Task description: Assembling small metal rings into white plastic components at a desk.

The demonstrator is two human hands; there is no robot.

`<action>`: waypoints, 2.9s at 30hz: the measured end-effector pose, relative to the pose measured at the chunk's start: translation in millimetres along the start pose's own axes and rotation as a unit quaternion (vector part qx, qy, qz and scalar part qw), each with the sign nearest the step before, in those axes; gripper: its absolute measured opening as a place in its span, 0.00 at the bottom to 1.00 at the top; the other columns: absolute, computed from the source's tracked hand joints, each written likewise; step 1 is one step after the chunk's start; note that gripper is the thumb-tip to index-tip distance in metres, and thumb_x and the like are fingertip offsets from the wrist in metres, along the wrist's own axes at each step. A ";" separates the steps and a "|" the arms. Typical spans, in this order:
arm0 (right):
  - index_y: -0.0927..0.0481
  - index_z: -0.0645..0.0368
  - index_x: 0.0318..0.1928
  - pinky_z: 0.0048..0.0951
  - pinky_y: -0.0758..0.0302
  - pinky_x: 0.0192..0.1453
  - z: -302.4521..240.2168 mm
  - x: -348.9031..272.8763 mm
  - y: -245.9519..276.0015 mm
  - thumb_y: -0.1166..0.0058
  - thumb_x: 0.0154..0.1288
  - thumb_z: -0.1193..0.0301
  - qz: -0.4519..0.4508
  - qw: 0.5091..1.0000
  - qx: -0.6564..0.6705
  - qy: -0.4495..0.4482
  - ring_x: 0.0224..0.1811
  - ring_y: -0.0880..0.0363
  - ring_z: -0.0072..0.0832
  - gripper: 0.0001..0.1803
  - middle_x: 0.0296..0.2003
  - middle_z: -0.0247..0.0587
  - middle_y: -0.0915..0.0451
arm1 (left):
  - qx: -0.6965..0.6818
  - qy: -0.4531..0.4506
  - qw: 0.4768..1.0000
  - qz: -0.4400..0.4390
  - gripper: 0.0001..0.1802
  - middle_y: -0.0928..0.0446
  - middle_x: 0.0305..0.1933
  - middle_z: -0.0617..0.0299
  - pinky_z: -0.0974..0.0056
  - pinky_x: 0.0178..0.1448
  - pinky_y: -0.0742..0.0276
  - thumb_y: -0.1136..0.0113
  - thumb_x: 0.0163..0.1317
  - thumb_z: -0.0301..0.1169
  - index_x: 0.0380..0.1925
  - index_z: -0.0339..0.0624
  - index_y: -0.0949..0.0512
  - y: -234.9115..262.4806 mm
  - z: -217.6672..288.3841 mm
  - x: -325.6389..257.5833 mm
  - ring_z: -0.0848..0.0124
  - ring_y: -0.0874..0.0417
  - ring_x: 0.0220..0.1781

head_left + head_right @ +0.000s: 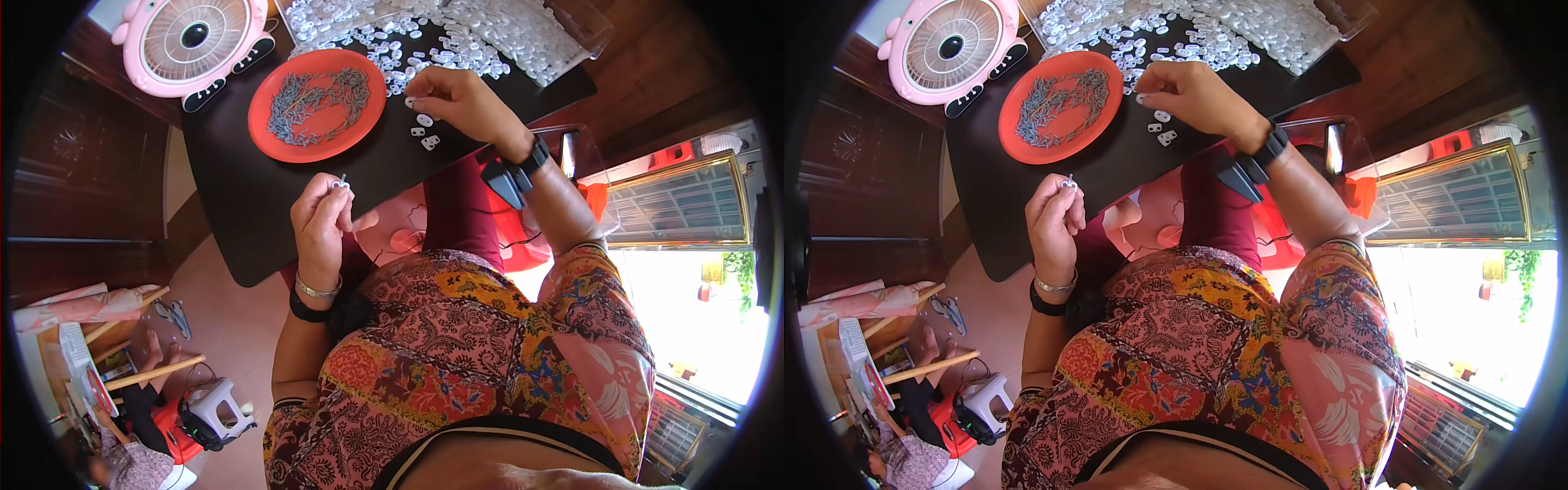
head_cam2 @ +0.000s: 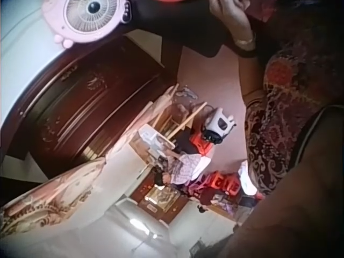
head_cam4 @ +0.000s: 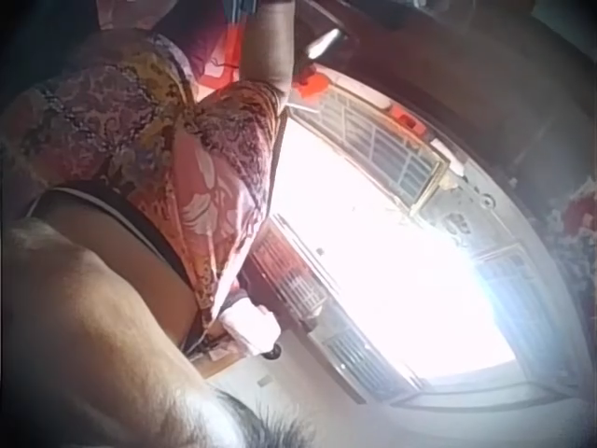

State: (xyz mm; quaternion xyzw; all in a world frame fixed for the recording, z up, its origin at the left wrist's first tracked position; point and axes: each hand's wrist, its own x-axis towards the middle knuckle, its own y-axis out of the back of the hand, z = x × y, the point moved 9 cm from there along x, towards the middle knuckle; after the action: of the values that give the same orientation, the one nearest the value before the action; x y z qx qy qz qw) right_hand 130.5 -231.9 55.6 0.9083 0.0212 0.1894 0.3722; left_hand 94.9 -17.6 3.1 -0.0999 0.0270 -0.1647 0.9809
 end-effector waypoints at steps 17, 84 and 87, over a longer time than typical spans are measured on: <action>0.23 0.64 0.45 0.19 0.23 0.40 -42.0 -52.8 -90.5 0.47 0.64 0.80 -0.063 0.815 0.554 -0.154 0.35 0.21 0.18 0.09 0.36 0.35 0.20 | -0.056 -0.024 0.996 -0.059 0.11 0.33 0.20 0.62 0.73 0.23 0.42 0.57 0.64 0.33 0.27 0.37 0.32 -22.5 5.5 -2.7 0.75 0.34 0.19; 0.21 0.65 0.42 0.18 0.21 0.41 -55.1 -56.3 -67.6 0.43 0.62 0.79 0.022 0.895 0.444 -0.038 0.36 0.19 0.18 0.08 0.35 0.35 0.19 | 0.018 0.012 0.999 -0.032 0.11 0.35 0.18 0.68 0.75 0.23 0.47 0.55 0.65 0.32 0.27 0.37 0.29 -29.6 0.9 -6.8 0.82 0.38 0.18; 0.21 0.64 0.42 0.21 0.21 0.41 -60.7 -55.9 -62.2 0.39 0.58 0.79 0.033 0.925 0.379 -0.010 0.37 0.19 0.19 0.11 0.35 0.35 0.21 | 0.041 0.018 0.999 -0.017 0.12 0.33 0.19 0.67 0.76 0.23 0.45 0.55 0.66 0.33 0.29 0.37 0.27 -21.3 -5.9 -5.7 0.81 0.35 0.19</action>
State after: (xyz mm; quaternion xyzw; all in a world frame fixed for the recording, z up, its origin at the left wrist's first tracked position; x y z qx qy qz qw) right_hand 63.2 -156.5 34.1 0.9836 0.0575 0.1707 -0.0057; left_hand 82.3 -36.6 1.8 -0.0572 0.0366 -0.1845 0.9805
